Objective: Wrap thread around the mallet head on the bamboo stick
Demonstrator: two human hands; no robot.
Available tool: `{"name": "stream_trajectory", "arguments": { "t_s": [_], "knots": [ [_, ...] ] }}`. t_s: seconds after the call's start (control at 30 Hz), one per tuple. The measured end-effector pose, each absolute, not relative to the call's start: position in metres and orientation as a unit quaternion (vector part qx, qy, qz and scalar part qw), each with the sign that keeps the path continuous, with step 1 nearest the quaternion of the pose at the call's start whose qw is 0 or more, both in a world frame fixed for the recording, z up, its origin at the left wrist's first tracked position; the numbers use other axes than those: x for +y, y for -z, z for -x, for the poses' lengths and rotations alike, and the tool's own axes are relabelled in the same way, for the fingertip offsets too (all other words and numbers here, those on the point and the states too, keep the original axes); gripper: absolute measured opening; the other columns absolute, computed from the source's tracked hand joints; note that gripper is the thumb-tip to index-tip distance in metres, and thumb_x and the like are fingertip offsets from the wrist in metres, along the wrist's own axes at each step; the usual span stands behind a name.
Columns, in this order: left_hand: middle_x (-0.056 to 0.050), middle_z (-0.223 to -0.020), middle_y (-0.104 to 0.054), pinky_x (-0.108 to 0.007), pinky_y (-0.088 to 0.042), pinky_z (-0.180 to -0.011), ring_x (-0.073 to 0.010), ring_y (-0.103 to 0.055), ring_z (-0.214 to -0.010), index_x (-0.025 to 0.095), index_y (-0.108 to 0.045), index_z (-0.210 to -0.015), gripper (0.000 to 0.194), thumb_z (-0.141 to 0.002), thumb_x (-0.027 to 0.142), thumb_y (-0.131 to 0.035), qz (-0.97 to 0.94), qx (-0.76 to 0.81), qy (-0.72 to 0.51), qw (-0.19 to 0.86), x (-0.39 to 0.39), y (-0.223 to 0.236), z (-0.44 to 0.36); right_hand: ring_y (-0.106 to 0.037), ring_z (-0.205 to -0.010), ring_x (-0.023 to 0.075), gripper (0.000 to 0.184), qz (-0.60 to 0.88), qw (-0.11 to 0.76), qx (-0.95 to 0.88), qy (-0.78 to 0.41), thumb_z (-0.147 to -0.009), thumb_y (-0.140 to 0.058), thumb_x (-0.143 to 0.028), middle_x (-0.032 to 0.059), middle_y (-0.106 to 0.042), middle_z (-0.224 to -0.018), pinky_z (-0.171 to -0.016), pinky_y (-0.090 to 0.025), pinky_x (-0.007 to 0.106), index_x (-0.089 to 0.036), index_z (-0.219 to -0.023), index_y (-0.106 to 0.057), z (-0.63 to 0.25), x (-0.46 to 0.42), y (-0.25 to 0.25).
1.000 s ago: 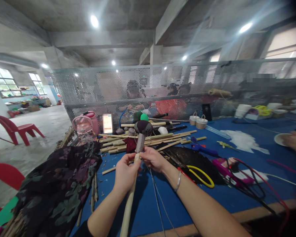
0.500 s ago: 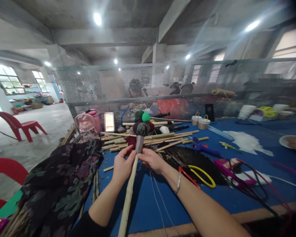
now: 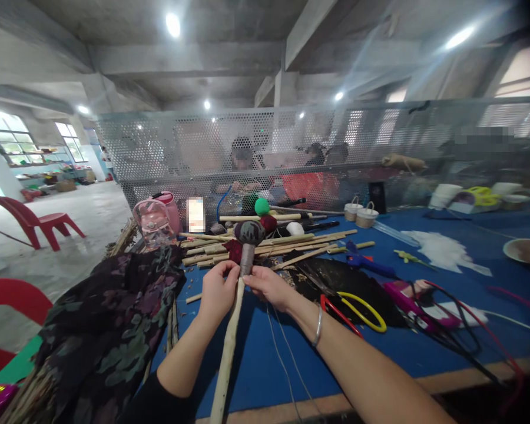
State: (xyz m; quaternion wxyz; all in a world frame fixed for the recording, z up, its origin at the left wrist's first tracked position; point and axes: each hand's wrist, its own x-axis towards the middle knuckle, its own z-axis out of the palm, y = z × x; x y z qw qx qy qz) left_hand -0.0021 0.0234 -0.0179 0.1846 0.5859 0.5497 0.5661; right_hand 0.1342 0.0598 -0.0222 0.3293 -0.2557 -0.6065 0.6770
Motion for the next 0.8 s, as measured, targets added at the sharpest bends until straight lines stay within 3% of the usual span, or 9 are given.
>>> {"name": "stream_trajectory", "arguments": {
  "t_s": [0.5,0.67,0.8],
  "knots": [
    [-0.006,-0.066,-0.066,-0.022,-0.043,-0.053,-0.0123,-0.056,-0.055,0.010,-0.068,-0.079,0.034,-0.063,0.040,-0.066,-0.490,0.534,-0.558,0.404,0.0302,0.0207,0.0089,-0.022,-0.037,0.0030,0.035,0.256,0.318,-0.622,-0.668,-0.067,-0.065,-0.040,-0.0109,-0.032,-0.046,-0.038,-0.011,0.022,-0.013,-0.081,-0.049,-0.1352,0.0587,0.0225],
    [-0.006,-0.073,-0.068,-0.025,-0.047,-0.058,-0.0143,-0.060,-0.059,0.011,-0.067,-0.085,0.030,-0.064,0.032,-0.064,-0.486,0.536,-0.561,0.403,0.0295,0.0192,0.0100,-0.022,-0.037,0.0029,0.035,0.260,0.320,-0.622,-0.665,-0.067,-0.064,-0.042,-0.0106,-0.034,-0.045,-0.038,-0.011,0.022,-0.014,-0.077,-0.047,-0.1362,0.0597,0.0208],
    [-0.007,-0.071,-0.069,-0.027,-0.047,-0.060,-0.0166,-0.061,-0.063,0.012,-0.069,-0.083,0.025,-0.068,0.029,-0.060,-0.562,0.563,-0.524,0.304,0.0228,0.0120,0.0106,-0.022,-0.037,0.0030,0.036,0.259,0.326,-0.623,-0.662,-0.067,-0.065,-0.043,-0.0105,-0.033,-0.046,-0.039,-0.011,0.022,-0.014,-0.079,-0.047,-0.1368,0.0612,0.0222]
  ]
}}
